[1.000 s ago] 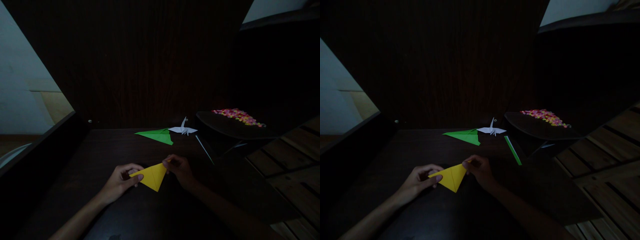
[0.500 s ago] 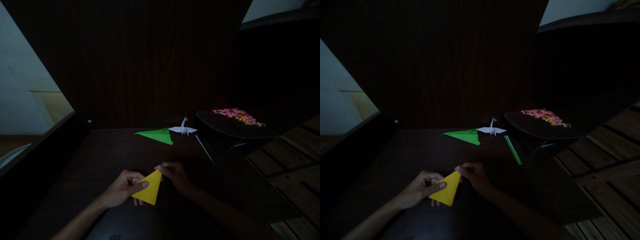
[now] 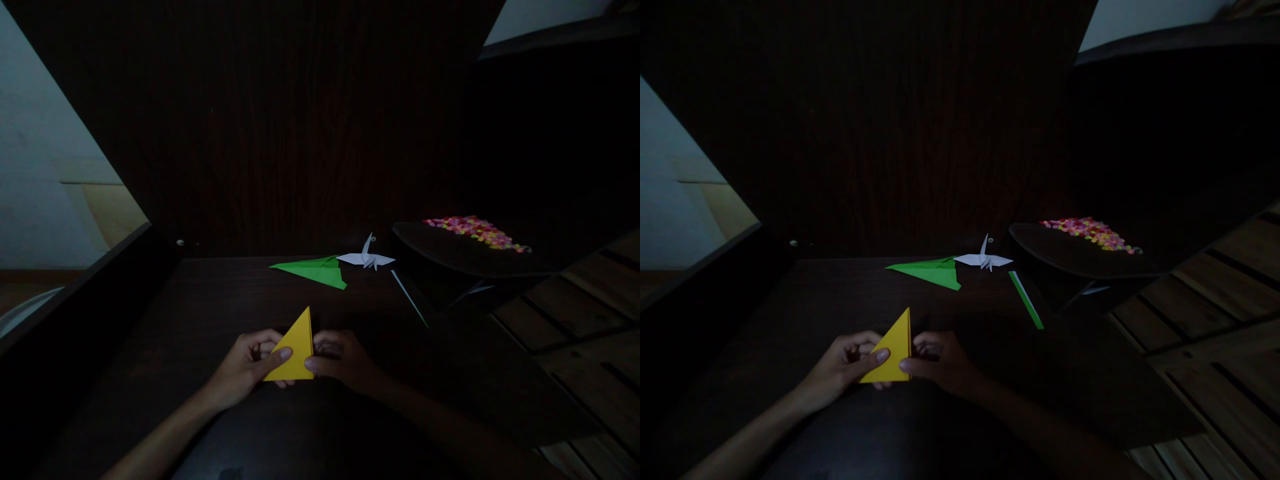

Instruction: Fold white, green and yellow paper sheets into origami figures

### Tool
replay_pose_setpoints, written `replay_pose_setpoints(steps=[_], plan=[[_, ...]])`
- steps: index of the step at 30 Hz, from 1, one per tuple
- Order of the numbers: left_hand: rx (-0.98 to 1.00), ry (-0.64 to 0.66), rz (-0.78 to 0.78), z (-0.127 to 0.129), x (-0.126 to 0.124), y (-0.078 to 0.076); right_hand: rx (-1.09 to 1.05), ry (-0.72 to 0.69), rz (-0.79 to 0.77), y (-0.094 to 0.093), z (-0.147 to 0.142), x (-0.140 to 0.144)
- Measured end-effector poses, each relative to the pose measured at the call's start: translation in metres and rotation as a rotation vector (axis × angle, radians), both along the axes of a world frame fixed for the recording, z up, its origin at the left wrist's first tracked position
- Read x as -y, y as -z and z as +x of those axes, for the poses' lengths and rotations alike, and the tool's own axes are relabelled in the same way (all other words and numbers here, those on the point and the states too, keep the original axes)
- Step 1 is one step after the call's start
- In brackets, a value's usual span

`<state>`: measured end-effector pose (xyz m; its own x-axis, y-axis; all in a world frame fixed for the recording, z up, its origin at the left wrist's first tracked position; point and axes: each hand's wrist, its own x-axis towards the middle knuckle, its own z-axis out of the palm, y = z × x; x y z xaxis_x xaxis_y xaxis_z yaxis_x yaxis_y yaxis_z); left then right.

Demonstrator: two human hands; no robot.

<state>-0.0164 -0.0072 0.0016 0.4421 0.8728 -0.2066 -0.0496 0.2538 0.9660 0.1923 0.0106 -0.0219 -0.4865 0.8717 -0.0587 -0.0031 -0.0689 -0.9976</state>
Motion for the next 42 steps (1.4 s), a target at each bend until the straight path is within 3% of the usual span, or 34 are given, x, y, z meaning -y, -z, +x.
replay_pose_setpoints(steps=[6, 13, 19, 28, 42], plan=[[-0.034, -0.099, -0.003, -0.003, -0.004, 0.000, 0.069, -0.004, 0.092, 0.000, -0.001, 0.000], [-0.052, -0.148, 0.029, -0.003, -0.005, 0.002, 0.022, 0.094, 0.061, 0.000, 0.001, -0.005], [-0.058, -0.117, 0.039, -0.002, -0.005, -0.005, 0.000, 0.125, 0.075, 0.000, 0.001, -0.006], [0.007, -0.086, 0.002, -0.005, -0.005, 0.002, -0.015, 0.162, 0.097, 0.006, 0.002, -0.008], [0.052, -0.031, 0.039, -0.004, -0.005, 0.004, -0.176, 0.091, -0.037, 0.005, -0.001, -0.008]])
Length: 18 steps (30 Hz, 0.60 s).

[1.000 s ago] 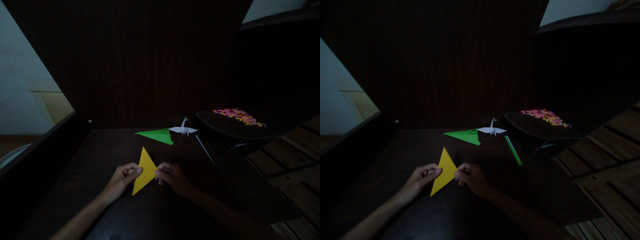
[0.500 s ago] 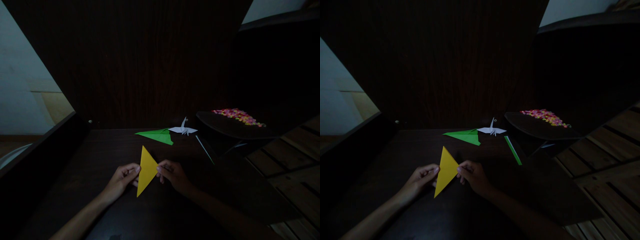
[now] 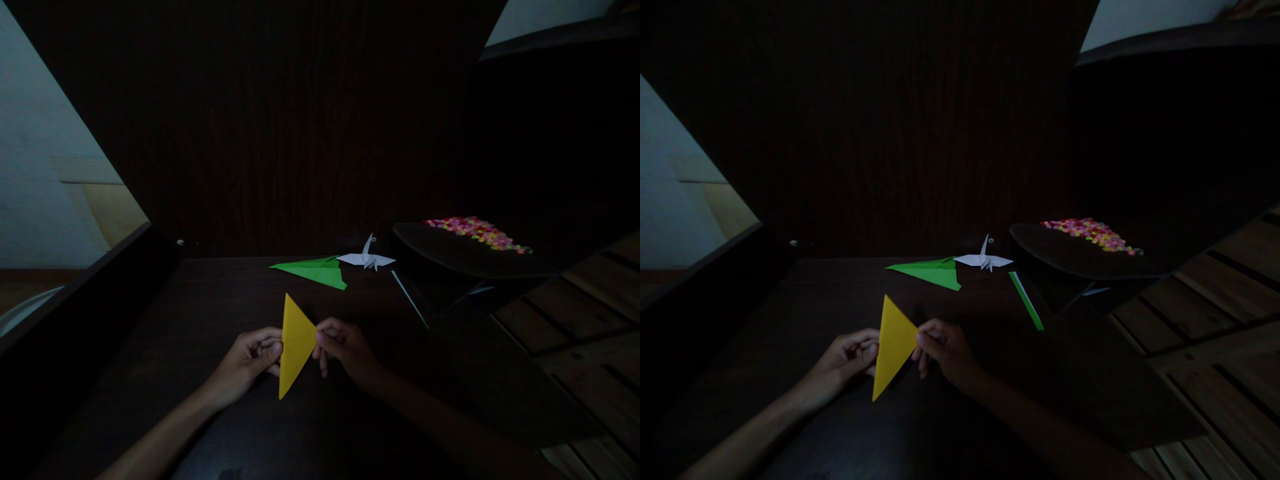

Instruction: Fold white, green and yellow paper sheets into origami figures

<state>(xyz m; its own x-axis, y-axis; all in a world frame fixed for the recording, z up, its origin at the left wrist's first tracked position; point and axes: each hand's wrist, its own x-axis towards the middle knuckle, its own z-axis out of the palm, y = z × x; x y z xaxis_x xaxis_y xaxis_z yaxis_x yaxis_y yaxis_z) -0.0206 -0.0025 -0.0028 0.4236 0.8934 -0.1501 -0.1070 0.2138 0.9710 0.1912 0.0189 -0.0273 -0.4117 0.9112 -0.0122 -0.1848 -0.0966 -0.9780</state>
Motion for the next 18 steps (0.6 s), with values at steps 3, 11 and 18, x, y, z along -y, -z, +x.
replay_pose_setpoints(steps=[3, 11, 18], plan=[[-0.005, -0.005, -0.016, 0.0004, -0.0004, -0.0011, -0.024, 0.007, -0.013, 0.0003, -0.0001, 0.0002], [0.040, -0.024, -0.071, 0.0011, -0.0011, 0.0046, -0.096, 0.043, -0.013, 0.0035, 0.0002, -0.0006], [-0.039, 0.009, -0.010, 0.0020, -0.0020, 0.0017, -0.147, 0.048, -0.050, 0.0029, -0.0005, -0.0012]])
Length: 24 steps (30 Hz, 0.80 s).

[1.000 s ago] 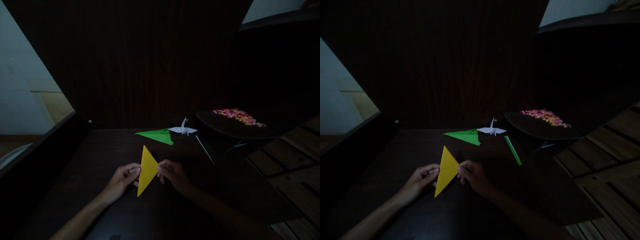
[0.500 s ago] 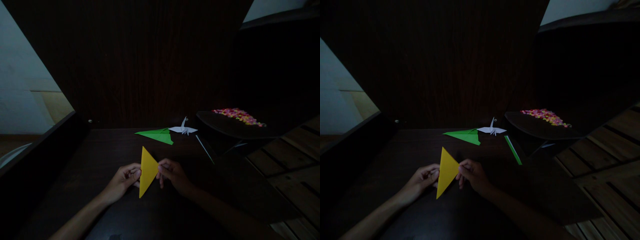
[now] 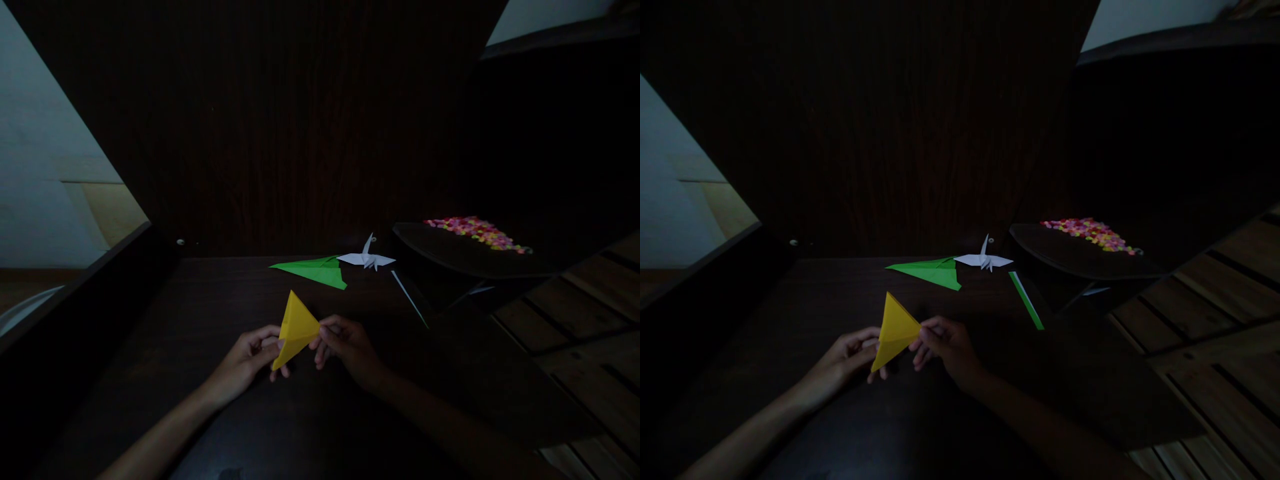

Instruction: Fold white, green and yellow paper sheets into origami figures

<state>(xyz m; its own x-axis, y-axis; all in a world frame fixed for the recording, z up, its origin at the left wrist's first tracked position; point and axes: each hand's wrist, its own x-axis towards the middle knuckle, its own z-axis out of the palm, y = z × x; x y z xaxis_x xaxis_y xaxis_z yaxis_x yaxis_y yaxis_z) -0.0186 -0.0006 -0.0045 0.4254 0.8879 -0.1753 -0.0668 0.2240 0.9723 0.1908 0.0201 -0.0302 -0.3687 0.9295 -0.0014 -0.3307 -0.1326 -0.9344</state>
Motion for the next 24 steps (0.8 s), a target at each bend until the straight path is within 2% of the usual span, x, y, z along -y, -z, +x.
replay_pose_setpoints(steps=[15, 24], plan=[[-0.153, -0.037, 0.080, 0.0023, -0.0016, -0.0045, -0.007, -0.020, -0.096, -0.0029, -0.0018, 0.0012], [-0.100, -0.055, 0.082, 0.0009, -0.0013, 0.0005, -0.017, -0.029, -0.088, 0.0020, -0.0018, -0.0005]])
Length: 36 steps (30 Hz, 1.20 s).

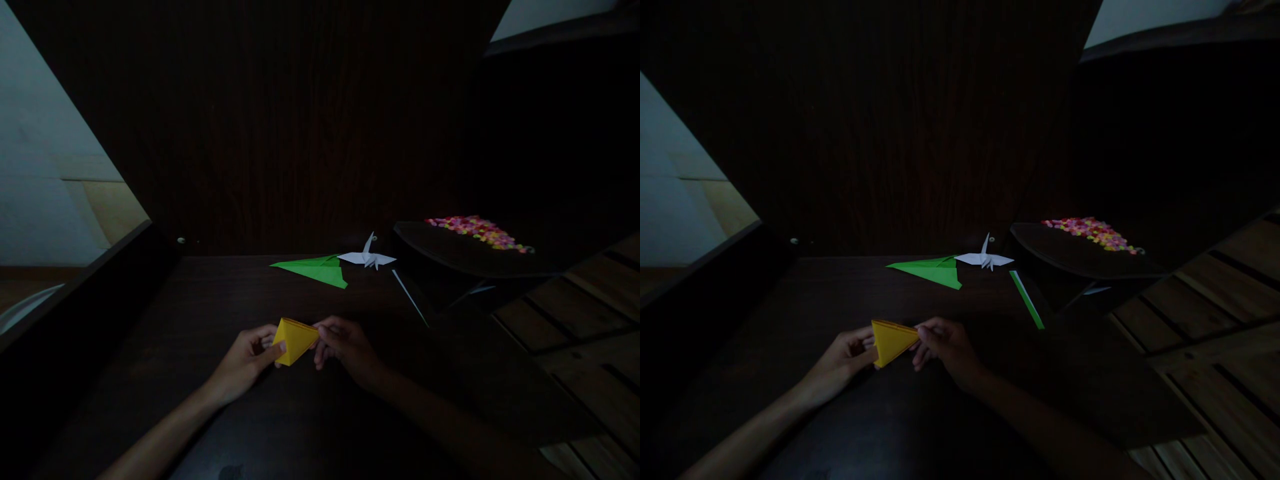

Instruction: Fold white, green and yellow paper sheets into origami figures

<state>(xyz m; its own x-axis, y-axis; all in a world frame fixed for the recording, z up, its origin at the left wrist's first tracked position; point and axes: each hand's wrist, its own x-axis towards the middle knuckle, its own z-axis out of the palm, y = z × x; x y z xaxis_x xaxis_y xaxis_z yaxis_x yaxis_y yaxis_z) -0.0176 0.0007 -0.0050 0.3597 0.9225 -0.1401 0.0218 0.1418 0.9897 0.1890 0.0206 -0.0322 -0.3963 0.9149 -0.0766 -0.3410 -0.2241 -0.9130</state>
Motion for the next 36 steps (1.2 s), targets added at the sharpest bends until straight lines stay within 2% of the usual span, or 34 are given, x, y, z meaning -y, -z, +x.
replay_pose_setpoints(steps=[6, 16, 36], plan=[[0.026, -0.028, -0.011, -0.0020, -0.0016, 0.0049, 0.006, -0.002, 0.001, 0.0016, 0.0009, -0.0005], [0.001, -0.063, 0.008, -0.0018, -0.0016, -0.0010, 0.044, 0.013, 0.004, -0.0014, 0.0012, -0.0006], [0.051, -0.064, -0.076, -0.0034, -0.0016, 0.0040, 0.211, 0.072, 0.074, -0.0039, 0.0033, -0.0008]])
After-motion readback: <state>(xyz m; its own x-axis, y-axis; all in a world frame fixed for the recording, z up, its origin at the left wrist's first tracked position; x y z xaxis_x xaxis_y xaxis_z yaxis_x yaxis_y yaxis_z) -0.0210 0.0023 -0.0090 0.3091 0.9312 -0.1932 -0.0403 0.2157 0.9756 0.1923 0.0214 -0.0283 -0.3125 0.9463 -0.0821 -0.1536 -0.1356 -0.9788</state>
